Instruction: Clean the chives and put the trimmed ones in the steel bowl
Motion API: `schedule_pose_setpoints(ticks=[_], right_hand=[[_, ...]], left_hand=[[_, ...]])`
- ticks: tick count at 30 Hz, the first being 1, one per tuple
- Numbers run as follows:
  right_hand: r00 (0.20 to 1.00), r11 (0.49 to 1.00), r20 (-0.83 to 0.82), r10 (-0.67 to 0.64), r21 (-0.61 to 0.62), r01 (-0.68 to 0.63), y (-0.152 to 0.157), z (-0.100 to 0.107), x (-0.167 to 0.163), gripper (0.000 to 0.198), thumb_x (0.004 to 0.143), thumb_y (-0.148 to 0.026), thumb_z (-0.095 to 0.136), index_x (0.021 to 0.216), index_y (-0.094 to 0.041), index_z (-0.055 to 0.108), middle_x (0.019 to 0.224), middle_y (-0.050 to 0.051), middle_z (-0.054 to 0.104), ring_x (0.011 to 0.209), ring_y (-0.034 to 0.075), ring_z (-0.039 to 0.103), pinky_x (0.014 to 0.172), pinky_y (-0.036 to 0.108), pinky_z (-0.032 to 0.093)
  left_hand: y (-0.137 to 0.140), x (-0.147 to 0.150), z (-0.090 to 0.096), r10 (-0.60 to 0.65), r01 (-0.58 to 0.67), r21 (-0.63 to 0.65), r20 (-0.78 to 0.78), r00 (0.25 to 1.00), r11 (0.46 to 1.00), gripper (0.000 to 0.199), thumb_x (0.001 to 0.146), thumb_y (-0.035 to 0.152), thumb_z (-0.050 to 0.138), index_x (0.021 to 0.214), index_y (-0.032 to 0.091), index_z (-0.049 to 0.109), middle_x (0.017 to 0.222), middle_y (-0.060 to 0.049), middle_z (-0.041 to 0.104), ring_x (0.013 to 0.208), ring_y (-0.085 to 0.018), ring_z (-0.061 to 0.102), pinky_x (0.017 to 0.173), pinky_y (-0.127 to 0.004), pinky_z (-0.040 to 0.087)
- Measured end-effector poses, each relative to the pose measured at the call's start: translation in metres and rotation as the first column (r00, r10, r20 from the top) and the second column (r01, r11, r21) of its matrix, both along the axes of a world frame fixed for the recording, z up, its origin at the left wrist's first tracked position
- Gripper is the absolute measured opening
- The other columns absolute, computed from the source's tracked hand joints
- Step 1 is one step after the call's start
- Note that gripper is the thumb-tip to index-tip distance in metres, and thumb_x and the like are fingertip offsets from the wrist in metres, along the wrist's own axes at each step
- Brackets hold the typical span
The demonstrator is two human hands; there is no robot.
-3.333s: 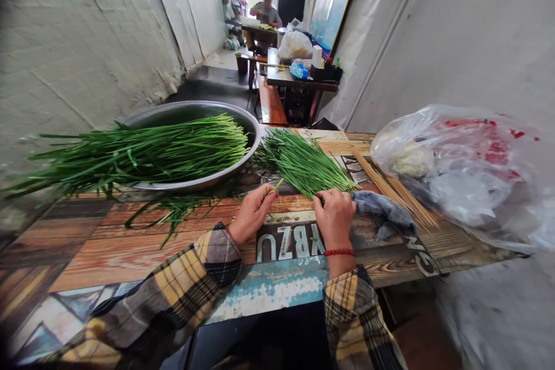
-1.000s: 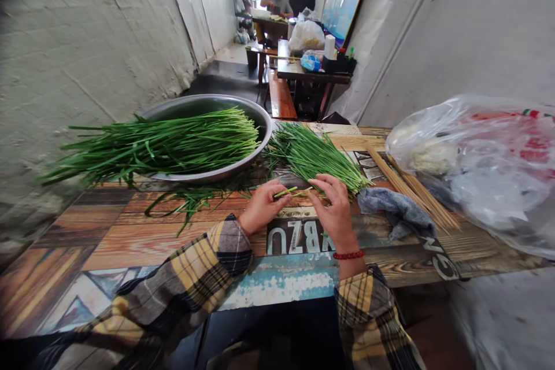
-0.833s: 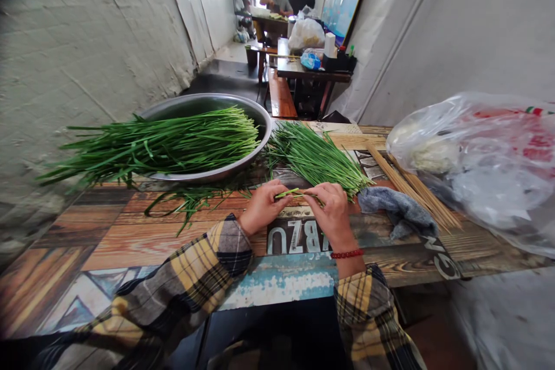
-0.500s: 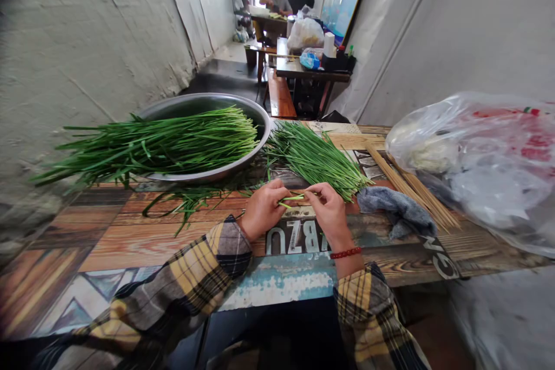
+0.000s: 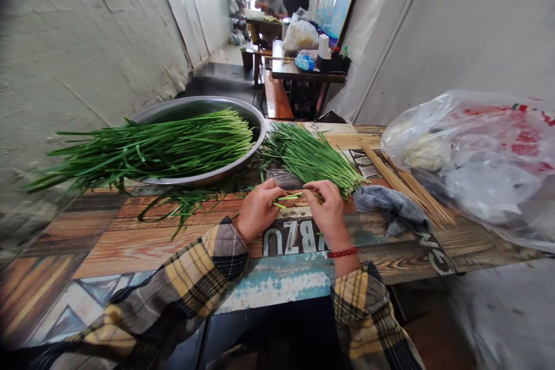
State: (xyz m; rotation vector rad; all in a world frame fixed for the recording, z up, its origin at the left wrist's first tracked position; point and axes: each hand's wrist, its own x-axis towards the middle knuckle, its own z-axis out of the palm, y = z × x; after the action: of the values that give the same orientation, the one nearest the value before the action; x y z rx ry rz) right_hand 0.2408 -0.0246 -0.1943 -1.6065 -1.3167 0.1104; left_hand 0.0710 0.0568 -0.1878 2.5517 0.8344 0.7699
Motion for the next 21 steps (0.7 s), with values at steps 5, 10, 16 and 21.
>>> schedule_pose_setpoints(ticks=[5, 10, 16, 21], right_hand=[[0.992, 0.989, -0.032, 0.123, -0.072, -0.125, 0.0, 0.001, -0.003, 0.021, 0.084, -0.038, 0.057, 0.076, -0.021, 0.067, 0.08, 0.004, 0.067, 0.077, 0.018, 0.06, 0.072, 0.031, 0.047], [0.982, 0.998, -0.183, -0.049, -0.042, 0.042, -0.003, -0.002, 0.003, 0.033, 0.093, -0.041, 0.042, 0.099, -0.021, 0.067, 0.086, 0.004, 0.071, 0.081, 0.019, 0.064, 0.075, 0.032, 0.049], [0.937, 0.98, 0.32, 0.143, -0.176, -0.089, -0.001, -0.005, -0.008, 0.028, 0.089, -0.026, 0.05, 0.111, -0.023, 0.066, 0.109, 0.009, 0.067, 0.104, 0.024, 0.058, 0.09, 0.04, 0.044], [0.948, 0.932, -0.015, 0.319, -0.179, -0.316, 0.0, -0.003, -0.012, 0.028, 0.092, -0.032, 0.046, 0.106, -0.022, 0.067, 0.085, 0.004, 0.07, 0.08, 0.017, 0.064, 0.075, 0.032, 0.049]], left_hand=[[-0.003, 0.001, 0.002, -0.052, 0.052, -0.017, -0.038, 0.998, 0.999, 0.013, 0.082, 0.016, 0.053, 0.083, 0.019, 0.066, 0.082, -0.004, 0.055, 0.076, -0.016, 0.053, 0.064, -0.027, 0.039], [0.001, 0.002, 0.0, -0.006, 0.015, -0.093, 0.101, 0.995, 0.996, 0.014, 0.083, 0.012, 0.05, 0.078, 0.019, 0.06, 0.081, -0.003, 0.053, 0.078, -0.015, 0.052, 0.068, -0.026, 0.039], [0.008, 0.002, 0.003, 0.173, -0.12, -0.168, 0.351, 0.92, 0.978, 0.024, 0.093, 0.023, 0.038, 0.074, 0.018, 0.052, 0.079, -0.002, 0.049, 0.079, -0.015, 0.048, 0.072, -0.027, 0.039], [0.002, 0.002, 0.006, 0.158, -0.118, -0.135, 0.343, 0.926, 0.984, 0.021, 0.091, 0.018, 0.039, 0.072, 0.018, 0.048, 0.083, -0.003, 0.049, 0.082, -0.015, 0.047, 0.073, -0.027, 0.038]])
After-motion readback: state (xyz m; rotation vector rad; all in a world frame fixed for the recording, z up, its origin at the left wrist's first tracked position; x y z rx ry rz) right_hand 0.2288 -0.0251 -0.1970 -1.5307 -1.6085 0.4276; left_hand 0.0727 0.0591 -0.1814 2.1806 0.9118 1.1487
